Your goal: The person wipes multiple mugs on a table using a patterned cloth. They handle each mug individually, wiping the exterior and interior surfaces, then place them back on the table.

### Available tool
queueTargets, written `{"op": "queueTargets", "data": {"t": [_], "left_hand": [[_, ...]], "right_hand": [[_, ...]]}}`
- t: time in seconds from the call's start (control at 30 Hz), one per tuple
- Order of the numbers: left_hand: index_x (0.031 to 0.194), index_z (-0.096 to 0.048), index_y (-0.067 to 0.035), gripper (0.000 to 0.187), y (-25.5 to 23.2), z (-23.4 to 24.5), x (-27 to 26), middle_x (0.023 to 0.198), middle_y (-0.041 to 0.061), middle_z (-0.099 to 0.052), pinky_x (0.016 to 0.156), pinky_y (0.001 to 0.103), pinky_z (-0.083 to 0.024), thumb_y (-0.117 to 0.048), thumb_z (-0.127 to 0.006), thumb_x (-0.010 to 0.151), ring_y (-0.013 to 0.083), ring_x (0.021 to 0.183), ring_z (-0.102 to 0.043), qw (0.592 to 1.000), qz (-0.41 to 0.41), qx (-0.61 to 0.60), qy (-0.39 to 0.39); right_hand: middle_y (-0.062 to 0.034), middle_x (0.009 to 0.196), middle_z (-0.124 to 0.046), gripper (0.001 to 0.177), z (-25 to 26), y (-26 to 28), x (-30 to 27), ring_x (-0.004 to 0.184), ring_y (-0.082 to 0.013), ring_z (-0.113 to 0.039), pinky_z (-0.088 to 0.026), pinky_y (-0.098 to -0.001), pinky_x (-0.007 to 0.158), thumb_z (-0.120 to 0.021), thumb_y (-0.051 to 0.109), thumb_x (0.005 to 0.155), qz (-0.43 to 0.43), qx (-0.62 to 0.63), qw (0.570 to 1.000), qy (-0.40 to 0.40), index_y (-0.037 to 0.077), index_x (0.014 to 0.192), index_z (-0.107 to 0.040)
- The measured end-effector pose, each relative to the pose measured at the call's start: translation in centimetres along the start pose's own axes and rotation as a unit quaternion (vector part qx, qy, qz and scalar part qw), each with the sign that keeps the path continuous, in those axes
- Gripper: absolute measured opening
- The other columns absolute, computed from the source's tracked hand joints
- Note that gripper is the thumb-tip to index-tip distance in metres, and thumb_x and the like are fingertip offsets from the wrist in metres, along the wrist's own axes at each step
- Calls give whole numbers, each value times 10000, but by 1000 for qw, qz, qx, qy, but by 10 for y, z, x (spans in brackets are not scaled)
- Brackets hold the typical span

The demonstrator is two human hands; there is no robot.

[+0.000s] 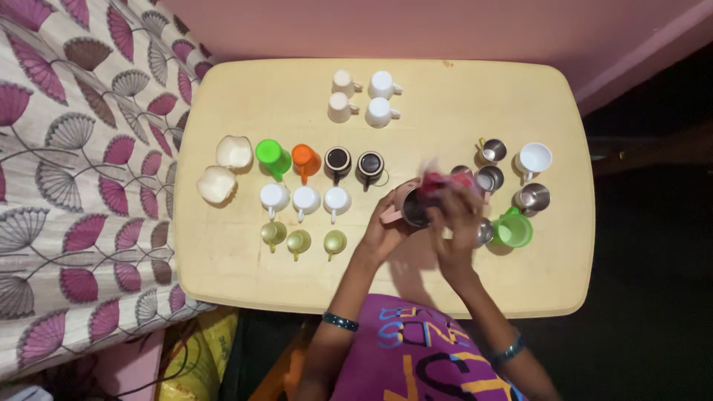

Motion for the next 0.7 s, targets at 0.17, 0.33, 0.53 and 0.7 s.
{"op": "queueTargets", "data": {"t": [0.17,0.33,0.53,0.7], "left_hand": [[1571,-448,-96,499,2,7,-3,1436,96,-603,1072,404,-531,-317,-525,1131,231,1281,-603,999,-39,11,-13],[1520,-437,-152,552,-4,-13,-10,1372,64,-596,1025,411,-553,-348,-602,1031,201,1198,-614,994,-46,92,-32],[1508,-426,-159,606,1,-6,-11,1369,71,-582,1025,401,-559,-358,-663,987,209,1218,-621,973,29,181,-137],[1488,-457,-137,566,-7,-31,-17,1379,105,-588,1000,413,-553,-361,-653,1007,229,1227,-615,977,-4,209,-43]], "right_hand": [[-266,1500,-445,679,-24,17,-7,1377,-414,-465,-337,-544,1145,-689,312,907,230,-114,955,148,-19,1464,-484],[-248,1274,-595,617,-14,-7,-15,1223,-429,-565,-455,-504,1077,-730,216,889,178,-87,968,153,-92,1373,-501],[-212,1006,-591,420,-22,-22,-15,1025,-410,-581,-479,-515,964,-785,191,751,133,-156,946,252,13,1046,-546],[-206,1065,-584,491,-18,-30,-10,1003,-371,-596,-489,-480,869,-761,113,753,-27,10,957,287,19,1157,-496]]}}
Point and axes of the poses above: each hand's wrist, its own x-axis towards the middle knuckle, its own z-axis out of the back of the hand, y = z × x, the point moved 5 cm from there along x, towards the middle knuckle
